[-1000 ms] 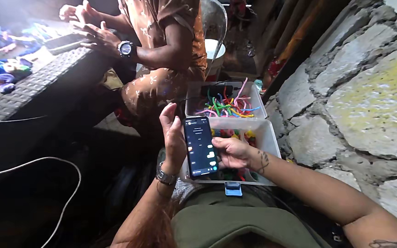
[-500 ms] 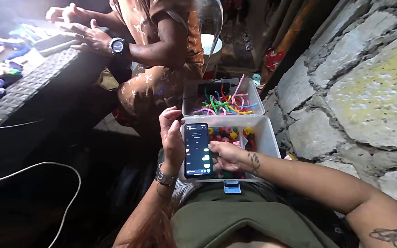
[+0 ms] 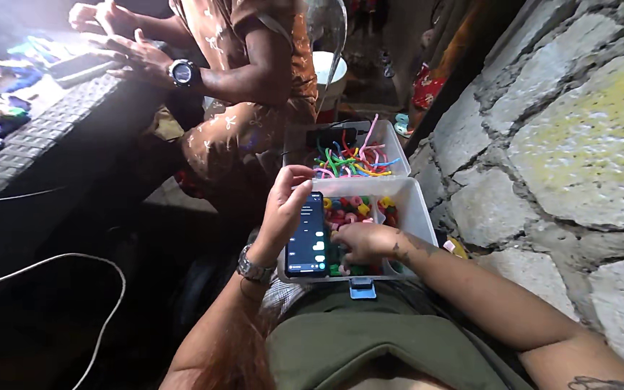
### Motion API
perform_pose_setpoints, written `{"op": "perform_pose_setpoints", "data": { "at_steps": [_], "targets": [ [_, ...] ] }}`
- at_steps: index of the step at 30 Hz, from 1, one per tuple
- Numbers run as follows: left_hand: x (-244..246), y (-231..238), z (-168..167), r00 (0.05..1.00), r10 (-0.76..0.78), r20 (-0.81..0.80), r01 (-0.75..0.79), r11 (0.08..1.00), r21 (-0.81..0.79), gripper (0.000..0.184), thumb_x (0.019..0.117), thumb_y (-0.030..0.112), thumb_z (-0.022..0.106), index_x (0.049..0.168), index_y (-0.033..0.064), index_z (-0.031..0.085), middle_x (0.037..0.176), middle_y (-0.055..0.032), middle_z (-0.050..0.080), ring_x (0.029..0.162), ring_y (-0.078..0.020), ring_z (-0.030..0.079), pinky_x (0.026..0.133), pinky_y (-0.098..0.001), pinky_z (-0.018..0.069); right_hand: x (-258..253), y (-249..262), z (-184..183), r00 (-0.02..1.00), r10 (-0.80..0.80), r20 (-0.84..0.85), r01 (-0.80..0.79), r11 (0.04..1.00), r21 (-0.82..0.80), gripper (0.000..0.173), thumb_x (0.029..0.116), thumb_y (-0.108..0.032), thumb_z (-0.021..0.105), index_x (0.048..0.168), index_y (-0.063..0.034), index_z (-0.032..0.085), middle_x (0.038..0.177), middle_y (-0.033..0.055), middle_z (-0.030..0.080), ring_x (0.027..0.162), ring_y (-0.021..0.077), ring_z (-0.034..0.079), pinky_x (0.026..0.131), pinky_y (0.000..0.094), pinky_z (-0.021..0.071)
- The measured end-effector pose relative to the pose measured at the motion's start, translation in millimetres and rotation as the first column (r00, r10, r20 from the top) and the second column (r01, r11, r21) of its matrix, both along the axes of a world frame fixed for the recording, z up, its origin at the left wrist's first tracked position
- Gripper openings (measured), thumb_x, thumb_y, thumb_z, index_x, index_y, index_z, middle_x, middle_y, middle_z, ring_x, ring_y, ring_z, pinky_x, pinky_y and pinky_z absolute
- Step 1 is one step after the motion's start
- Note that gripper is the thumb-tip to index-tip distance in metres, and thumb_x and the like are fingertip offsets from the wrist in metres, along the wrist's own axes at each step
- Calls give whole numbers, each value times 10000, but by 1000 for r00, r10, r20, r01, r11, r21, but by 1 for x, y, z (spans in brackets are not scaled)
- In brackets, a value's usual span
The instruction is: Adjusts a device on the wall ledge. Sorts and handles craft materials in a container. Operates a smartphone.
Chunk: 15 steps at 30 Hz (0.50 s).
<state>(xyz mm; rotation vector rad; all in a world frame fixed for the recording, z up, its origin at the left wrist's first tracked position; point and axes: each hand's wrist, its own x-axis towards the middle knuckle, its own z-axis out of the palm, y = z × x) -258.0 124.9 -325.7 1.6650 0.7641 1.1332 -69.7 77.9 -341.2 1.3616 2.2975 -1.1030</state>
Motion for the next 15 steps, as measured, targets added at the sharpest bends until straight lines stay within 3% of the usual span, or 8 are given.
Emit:
{"op": "perform_pose_setpoints", "data": {
  "at_steps": [3,6,8,10,12,15],
  "targets": [
    [9,4,12,991,-89,-104,91,996,22,266,1009,179,489,1206,50,612,1176,-58,621,1003,-113,631,847,-308,552,3,-4,5,1000,0,-3,1,999,48,273,970,-185,689,1175,-4,684,1138,230,675,1090,414,637,922,639,477],
    [19,9,9,981,-121,-152,135,988,82,272,1030,180,478,1203,31,625,1148,-70,649,983,-119,652,848,-317,565,14,0,24,937,-266,-227,290,954,80,275,1011,-148,601,1229,-6,688,1156,199,697,1080,320,661,975,534,492],
    [23,11,0,974,-161,-159,176,980,88,283,1034,165,458,1210,2,609,1114,-87,647,951,-123,652,858,-331,566,20,1,30,785,-456,-420,520,853,47,261,1022,-156,592,1216,-5,682,1102,153,704,989,212,672,928,423,527],
    [24,10,-4,966,-194,-171,210,974,83,273,1032,150,474,1219,-3,601,1080,-78,646,893,-96,648,825,-306,569,23,2,28,575,-553,-603,672,740,-38,194,1015,-150,617,1140,-15,678,963,86,689,822,116,651,779,319,549],
    [23,7,-4,958,-217,-187,231,971,56,250,1026,139,526,1227,11,602,1090,-65,641,866,-74,643,793,-272,568,25,1,25,369,-581,-726,698,688,-197,168,1021,-114,598,1145,-20,660,908,45,676,741,69,624,677,249,532],
    [22,5,-5,956,-215,-199,232,970,68,229,997,94,607,1214,23,608,1092,-57,649,807,-61,652,745,-245,582,24,-2,28,167,-615,-770,641,661,-389,165,1038,-68,540,1179,-22,612,929,46,670,762,81,649,705,244,566]
  ]
}}
